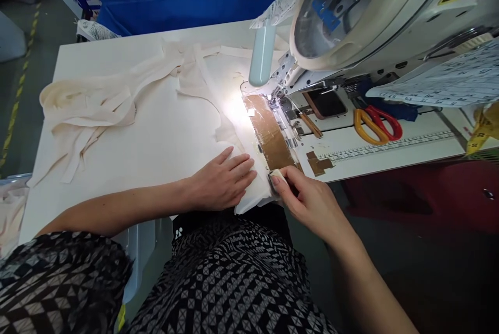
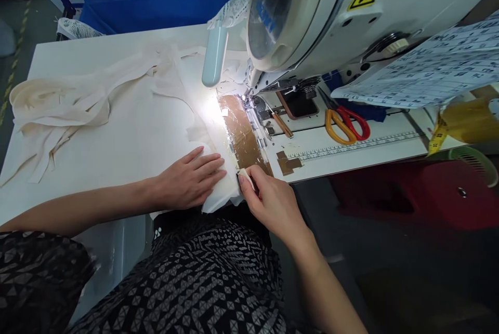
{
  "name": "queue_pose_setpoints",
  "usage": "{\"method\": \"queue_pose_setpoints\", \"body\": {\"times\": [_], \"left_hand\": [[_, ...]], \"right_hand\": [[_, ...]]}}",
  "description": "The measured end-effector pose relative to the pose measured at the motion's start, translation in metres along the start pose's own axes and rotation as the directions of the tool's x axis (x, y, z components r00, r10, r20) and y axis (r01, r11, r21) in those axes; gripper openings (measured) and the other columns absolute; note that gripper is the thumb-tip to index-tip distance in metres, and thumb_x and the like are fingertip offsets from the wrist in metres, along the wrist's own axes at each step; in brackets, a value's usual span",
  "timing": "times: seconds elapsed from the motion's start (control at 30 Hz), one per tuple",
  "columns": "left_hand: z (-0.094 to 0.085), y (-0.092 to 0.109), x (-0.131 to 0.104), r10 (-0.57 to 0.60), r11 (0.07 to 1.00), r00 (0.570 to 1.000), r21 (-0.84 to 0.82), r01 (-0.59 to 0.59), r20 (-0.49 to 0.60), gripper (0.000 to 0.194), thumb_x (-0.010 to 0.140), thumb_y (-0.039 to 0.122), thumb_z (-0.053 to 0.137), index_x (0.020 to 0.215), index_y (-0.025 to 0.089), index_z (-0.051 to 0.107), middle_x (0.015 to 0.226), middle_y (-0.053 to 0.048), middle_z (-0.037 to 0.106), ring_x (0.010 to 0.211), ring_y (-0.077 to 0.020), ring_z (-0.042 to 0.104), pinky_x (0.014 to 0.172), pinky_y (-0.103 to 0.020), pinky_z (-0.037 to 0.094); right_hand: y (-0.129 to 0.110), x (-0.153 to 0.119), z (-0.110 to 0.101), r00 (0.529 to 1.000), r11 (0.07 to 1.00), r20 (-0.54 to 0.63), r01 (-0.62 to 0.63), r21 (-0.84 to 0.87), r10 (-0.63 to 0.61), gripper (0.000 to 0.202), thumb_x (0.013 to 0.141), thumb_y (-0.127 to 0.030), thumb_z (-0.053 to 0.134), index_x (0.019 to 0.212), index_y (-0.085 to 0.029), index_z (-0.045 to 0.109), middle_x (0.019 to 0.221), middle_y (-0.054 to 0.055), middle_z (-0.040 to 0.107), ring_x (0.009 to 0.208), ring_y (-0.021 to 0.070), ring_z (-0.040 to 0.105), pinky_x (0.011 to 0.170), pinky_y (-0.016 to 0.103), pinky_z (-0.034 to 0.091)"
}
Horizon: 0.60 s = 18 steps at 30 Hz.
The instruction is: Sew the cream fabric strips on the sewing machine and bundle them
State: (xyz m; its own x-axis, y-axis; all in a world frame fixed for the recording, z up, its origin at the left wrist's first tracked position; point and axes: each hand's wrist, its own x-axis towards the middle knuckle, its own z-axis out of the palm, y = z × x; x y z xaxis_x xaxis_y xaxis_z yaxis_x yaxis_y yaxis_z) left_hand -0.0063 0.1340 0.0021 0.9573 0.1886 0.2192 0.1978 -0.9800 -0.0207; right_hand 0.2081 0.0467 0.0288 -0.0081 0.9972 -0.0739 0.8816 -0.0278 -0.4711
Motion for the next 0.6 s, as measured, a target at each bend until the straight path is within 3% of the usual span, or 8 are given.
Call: {"method": "queue_pose_setpoints", "body": {"times": [0.2,0.33,0.5,0.6], "left_hand": [[-0.003,0.006,-0.001,-0.033,0.998,0.999,0.05,0.033,-0.001,0.041,0.098,0.039,0.049,0.131,0.015,0.057,0.138,-0.019,0.056,0.129,-0.0328,0.051,0.111,-0.055,0.033],[-0.007,-0.008,0.001,-0.129,0.989,0.99,0.083,0.124,0.052,0.043,0.095,0.032,0.053,0.132,0.012,0.055,0.139,-0.02,0.054,0.13,-0.0342,0.049,0.111,-0.057,0.032],[-0.009,-0.025,0.002,-0.132,0.991,0.981,0.046,0.126,0.144,0.04,0.095,0.015,0.044,0.133,0.007,0.053,0.142,-0.016,0.053,0.136,-0.0269,0.044,0.114,-0.048,0.032],[-0.008,-0.024,0.002,-0.108,0.994,0.984,0.025,0.106,0.139,0.039,0.097,0.018,0.045,0.133,0.006,0.054,0.139,-0.016,0.056,0.133,-0.0269,0.048,0.114,-0.047,0.032]], "right_hand": [[-0.004,0.002,0.005,0.994,0.994,-0.092,0.049,-0.102,-0.059,0.02,0.097,-0.032,0.037,0.082,-0.023,0.047,0.064,0.0,0.061,0.051,0.0156,0.053,0.05,0.028,0.029],[-0.005,0.013,0.007,0.986,0.988,-0.116,0.109,-0.111,-0.122,0.015,0.095,-0.027,0.039,0.09,-0.022,0.052,0.07,0.001,0.065,0.057,0.0168,0.058,0.053,0.028,0.032],[-0.01,0.032,0.009,0.97,0.977,-0.163,0.155,-0.148,-0.179,0.022,0.098,-0.031,0.037,0.084,-0.022,0.051,0.068,0.002,0.065,0.059,0.0173,0.059,0.053,0.029,0.031],[-0.014,0.038,0.011,0.967,0.97,-0.163,0.168,-0.177,-0.197,0.025,0.099,-0.032,0.035,0.082,-0.022,0.051,0.071,0.005,0.067,0.062,0.0186,0.061,0.054,0.03,0.031]]}}
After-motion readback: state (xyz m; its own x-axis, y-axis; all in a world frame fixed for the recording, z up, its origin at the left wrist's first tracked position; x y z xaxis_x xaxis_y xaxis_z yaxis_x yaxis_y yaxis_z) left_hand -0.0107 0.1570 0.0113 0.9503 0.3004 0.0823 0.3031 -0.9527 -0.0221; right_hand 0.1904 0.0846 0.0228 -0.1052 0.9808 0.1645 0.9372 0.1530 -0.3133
